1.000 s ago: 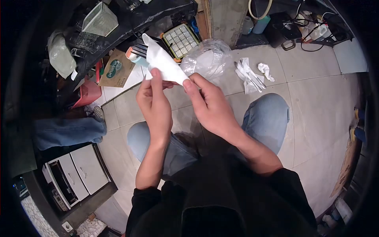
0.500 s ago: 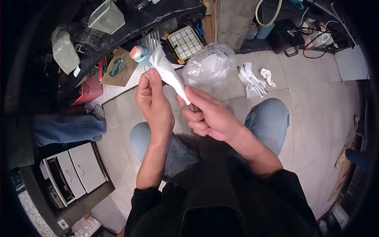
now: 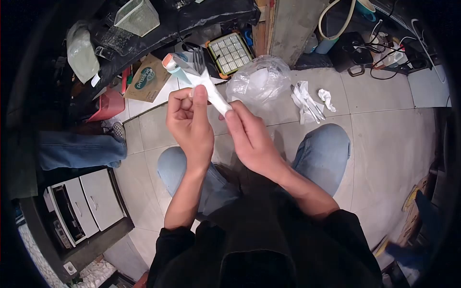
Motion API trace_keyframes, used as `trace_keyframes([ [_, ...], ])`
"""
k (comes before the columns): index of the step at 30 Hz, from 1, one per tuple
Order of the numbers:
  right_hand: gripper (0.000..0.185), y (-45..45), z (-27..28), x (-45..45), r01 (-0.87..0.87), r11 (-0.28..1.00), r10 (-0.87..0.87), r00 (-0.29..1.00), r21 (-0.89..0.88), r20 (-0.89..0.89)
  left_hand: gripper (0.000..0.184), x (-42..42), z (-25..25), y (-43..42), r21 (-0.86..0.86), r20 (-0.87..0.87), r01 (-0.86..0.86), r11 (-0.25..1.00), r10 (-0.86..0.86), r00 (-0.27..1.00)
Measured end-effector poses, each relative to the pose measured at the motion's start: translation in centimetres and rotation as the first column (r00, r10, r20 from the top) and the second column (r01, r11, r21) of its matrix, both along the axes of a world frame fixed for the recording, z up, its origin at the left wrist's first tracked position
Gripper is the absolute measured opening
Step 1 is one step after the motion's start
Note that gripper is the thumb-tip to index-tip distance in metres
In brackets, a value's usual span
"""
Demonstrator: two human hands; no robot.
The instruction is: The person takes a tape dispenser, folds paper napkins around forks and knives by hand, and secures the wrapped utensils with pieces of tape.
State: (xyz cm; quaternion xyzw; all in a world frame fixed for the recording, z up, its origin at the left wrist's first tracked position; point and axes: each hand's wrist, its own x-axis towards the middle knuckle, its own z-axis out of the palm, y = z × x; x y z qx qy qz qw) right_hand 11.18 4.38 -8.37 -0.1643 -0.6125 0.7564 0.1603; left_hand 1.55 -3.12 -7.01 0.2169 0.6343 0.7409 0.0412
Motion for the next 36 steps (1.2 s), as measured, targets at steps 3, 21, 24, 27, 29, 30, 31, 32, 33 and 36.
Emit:
trace_keyframes([
  [3, 0.034, 0.3, -0.4, 0.0, -0.037, 0.997, 0.039, 0.999, 0.073, -0.033, 0.009, 0.0, 0.2, 0.0, -0.015, 0.019, 0.023, 1.000, -0.023, 1.000],
  [21, 0.059, 1.7, -0.4, 0.2, -0.176, 0.960, 0.192, 0.980, -0.219, 0.054, 0.019, -1.2, -0.9, -1.7, 0.135, 0.325, 0.466, 0.874, -0.483, 0.813],
  [24, 0.063, 0.8, -1.5, -0.4, -0.106, 0.986, 0.110, 0.994, -0.130, 0.026, 0.013, -0.8, -0.9, -2.0, 0.162, 0.359, 0.371, 0.914, -0.405, 0.841],
  [27, 0.062, 0.5, -1.1, -0.9, -0.070, 0.990, 0.075, 0.997, -0.126, 0.032, 0.018, -2.0, -1.1, -2.9, 0.121, 0.354, 0.400, 0.909, -0.416, 0.838],
  [29, 0.061, 0.7, -0.6, -0.9, -0.063, 0.988, 0.074, 0.994, -0.143, 0.075, 0.022, -3.9, -0.6, -3.7, -0.046, 0.321, 0.470, 0.881, -0.433, 0.842],
  [30, 0.060, 0.9, -0.4, -0.9, -0.017, 0.987, 0.029, 0.997, -0.158, 0.076, 0.024, -5.2, -0.8, -4.2, -0.026, 0.330, 0.379, 0.925, -0.350, 0.877],
  [31, 0.059, 1.2, -0.2, -1.0, 0.028, 0.985, -0.015, 0.997, -0.171, 0.075, 0.026, -6.9, -1.3, -4.7, -0.006, 0.337, 0.283, 0.959, -0.264, 0.904],
  [32, 0.060, 2.0, 0.3, -0.7, 0.007, 0.979, 0.013, 0.995, -0.202, 0.096, 0.027, -9.1, -3.2, -5.9, -0.021, 0.369, 0.113, 0.993, -0.098, 0.924],
  [33, 0.060, 2.5, 0.7, -0.6, -0.011, 0.977, 0.032, 0.995, -0.212, 0.096, 0.026, -11.0, -6.1, -7.8, -0.212, 0.321, -0.019, 0.977, 0.088, 0.943],
  [36, 0.061, 3.7, 1.7, -0.8, 0.090, 0.983, -0.074, 0.991, -0.158, 0.108, 0.030, -15.2, -19.9, -15.6, -0.882, -0.338, -0.414, 0.226, 0.310, 0.889],
])
